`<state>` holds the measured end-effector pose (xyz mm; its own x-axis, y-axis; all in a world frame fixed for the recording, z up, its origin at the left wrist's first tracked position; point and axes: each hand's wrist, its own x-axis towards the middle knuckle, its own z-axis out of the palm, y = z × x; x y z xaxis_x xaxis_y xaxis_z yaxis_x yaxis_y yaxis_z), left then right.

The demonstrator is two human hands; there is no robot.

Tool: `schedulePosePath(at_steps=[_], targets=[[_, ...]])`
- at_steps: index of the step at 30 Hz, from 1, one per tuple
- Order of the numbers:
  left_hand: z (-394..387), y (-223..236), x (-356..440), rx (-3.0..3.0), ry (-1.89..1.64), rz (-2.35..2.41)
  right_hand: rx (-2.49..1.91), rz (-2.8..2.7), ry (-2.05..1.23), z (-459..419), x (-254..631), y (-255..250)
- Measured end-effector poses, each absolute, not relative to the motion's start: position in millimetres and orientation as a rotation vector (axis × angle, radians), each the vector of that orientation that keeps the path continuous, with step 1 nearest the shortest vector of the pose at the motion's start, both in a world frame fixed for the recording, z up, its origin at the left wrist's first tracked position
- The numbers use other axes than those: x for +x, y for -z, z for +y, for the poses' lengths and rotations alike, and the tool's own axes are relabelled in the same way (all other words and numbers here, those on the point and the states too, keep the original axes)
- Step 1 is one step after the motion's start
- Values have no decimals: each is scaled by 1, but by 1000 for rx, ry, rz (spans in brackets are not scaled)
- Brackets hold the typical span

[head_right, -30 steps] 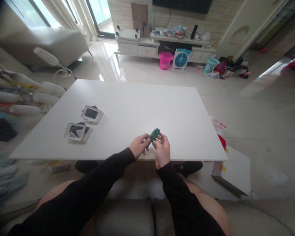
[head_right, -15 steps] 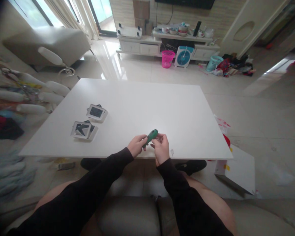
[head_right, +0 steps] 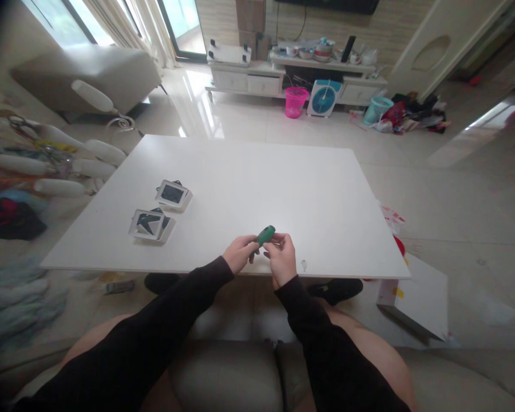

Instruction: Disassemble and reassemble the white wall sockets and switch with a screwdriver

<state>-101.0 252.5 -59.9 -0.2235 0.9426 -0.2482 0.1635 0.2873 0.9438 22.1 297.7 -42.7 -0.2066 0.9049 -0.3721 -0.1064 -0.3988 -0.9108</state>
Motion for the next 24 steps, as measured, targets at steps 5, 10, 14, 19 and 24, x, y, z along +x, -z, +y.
schedulePosePath(at_steps=[5, 10, 14, 19, 24], targets=[[253, 59, -100, 1038, -1034, 1628, -1300, -1005, -1708, 298, 23, 42], [253, 57, -100, 1019, -1033, 1611, -1299, -1002, -1712, 298, 24, 42], [252, 53, -99, 995, -1047, 1590, -1292, -1011, -1709, 298, 25, 42], [250, 46, -98, 972, -1047, 1568, -1276, -1024, -1696, 298, 26, 40], [250, 50, -98, 961, -1053, 1554, -1271, -1029, -1701, 298, 26, 39]])
